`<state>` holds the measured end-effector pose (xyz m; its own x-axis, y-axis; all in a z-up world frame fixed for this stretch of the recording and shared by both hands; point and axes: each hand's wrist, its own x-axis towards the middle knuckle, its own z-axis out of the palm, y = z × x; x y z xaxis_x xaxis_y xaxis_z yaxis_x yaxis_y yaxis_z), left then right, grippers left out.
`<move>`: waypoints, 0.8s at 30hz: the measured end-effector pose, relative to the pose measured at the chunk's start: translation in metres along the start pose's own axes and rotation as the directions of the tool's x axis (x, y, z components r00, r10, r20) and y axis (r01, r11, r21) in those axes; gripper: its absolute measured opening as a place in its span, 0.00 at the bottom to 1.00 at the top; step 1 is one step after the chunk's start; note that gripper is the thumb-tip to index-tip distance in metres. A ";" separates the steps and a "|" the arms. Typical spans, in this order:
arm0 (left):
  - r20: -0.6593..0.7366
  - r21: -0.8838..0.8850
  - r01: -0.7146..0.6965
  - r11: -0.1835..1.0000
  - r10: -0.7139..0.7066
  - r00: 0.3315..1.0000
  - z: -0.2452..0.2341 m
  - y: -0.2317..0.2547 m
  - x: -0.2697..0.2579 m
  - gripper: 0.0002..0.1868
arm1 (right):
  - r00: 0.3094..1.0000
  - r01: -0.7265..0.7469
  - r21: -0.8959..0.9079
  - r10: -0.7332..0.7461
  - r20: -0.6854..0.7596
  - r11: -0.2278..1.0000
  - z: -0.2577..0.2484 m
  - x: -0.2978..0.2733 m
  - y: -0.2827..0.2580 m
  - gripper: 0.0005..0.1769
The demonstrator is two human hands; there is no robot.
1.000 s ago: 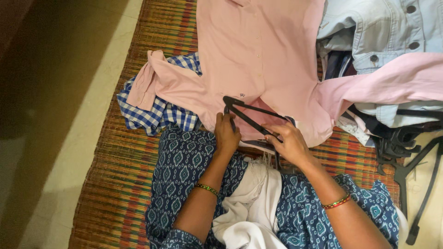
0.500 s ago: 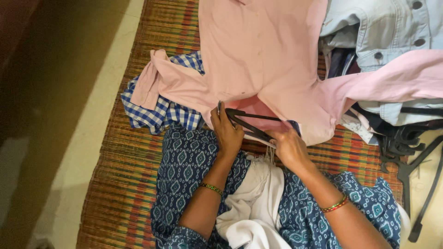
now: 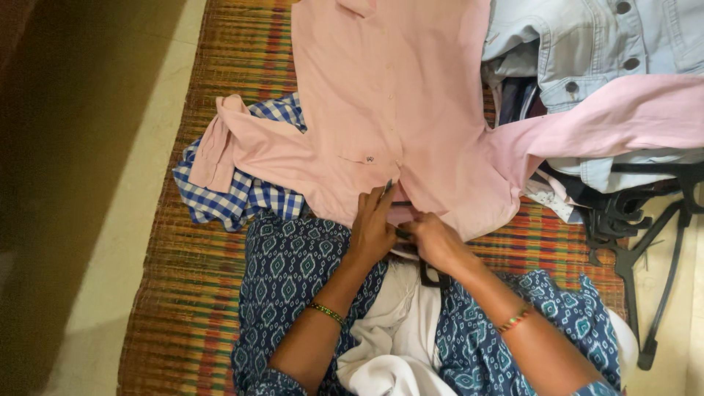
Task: The person sits on a mat and places a light blue denim jacket onto a hanger, then buttons it. Next, they pick up a pink shirt, lay it flat, and place it onto a hanger, buttoning it as well.
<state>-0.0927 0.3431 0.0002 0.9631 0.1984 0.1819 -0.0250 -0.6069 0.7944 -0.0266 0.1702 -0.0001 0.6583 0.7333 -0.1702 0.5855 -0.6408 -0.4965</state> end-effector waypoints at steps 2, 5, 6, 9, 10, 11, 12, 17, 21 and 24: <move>-0.005 -0.017 0.002 1.000 -0.002 1.000 0.003 -0.001 0.003 0.43 | 0.994 -0.010 0.097 0.020 -0.109 0.995 -0.019 0.000 0.008 0.18; 0.034 -0.035 0.033 0.999 -0.032 0.999 0.006 0.002 -0.001 0.40 | 0.965 -0.074 0.148 0.108 -0.238 0.986 -0.045 -0.007 0.018 0.15; 0.055 -0.036 0.042 0.998 -0.040 0.998 0.007 0.003 -0.001 0.40 | 0.963 -0.140 0.147 0.169 -0.211 0.979 -0.050 -0.009 0.019 0.15; 0.128 -0.029 0.060 0.998 -0.056 0.990 0.008 0.004 -0.001 0.42 | 0.961 -0.208 0.078 0.218 -0.167 0.975 -0.049 -0.005 0.014 0.21; 0.118 -0.032 0.062 0.998 -0.058 0.991 0.010 0.002 -0.002 0.41 | 0.964 -0.212 0.044 0.217 -0.152 0.976 -0.044 -0.005 0.011 0.24; 0.110 -0.034 0.062 0.997 -0.058 0.992 0.011 0.000 -0.002 0.41 | 0.964 -0.234 0.005 0.233 -0.127 0.972 -0.039 -0.003 0.009 0.25; 0.101 -0.036 0.062 0.997 -0.058 0.993 0.014 -0.002 -0.001 0.41 | 0.963 -0.254 -0.036 0.249 -0.102 0.967 -0.032 -0.001 0.006 0.26; 0.015 -0.230 0.230 0.946 -0.232 0.972 0.027 -0.015 0.004 0.26 | 0.975 -0.221 -0.144 0.215 -0.056 0.965 -0.013 0.004 0.009 0.15; 0.065 -0.280 0.412 0.867 -0.411 0.909 0.033 -0.021 0.003 0.12 | 0.992 -0.113 -0.144 0.102 -0.077 0.983 -0.008 0.005 0.018 0.10; 0.082 -0.381 0.462 0.801 -0.468 0.880 0.034 -0.025 0.002 0.11 | 0.993 -0.075 -0.091 0.066 -0.099 0.993 -0.006 0.005 0.019 0.08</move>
<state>-0.0811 0.3322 -0.0391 0.8812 0.3955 -0.2591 0.3225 -0.1020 0.9411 -0.0095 0.1601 -0.0053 0.7390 0.6634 -0.1170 0.5754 -0.7119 -0.4026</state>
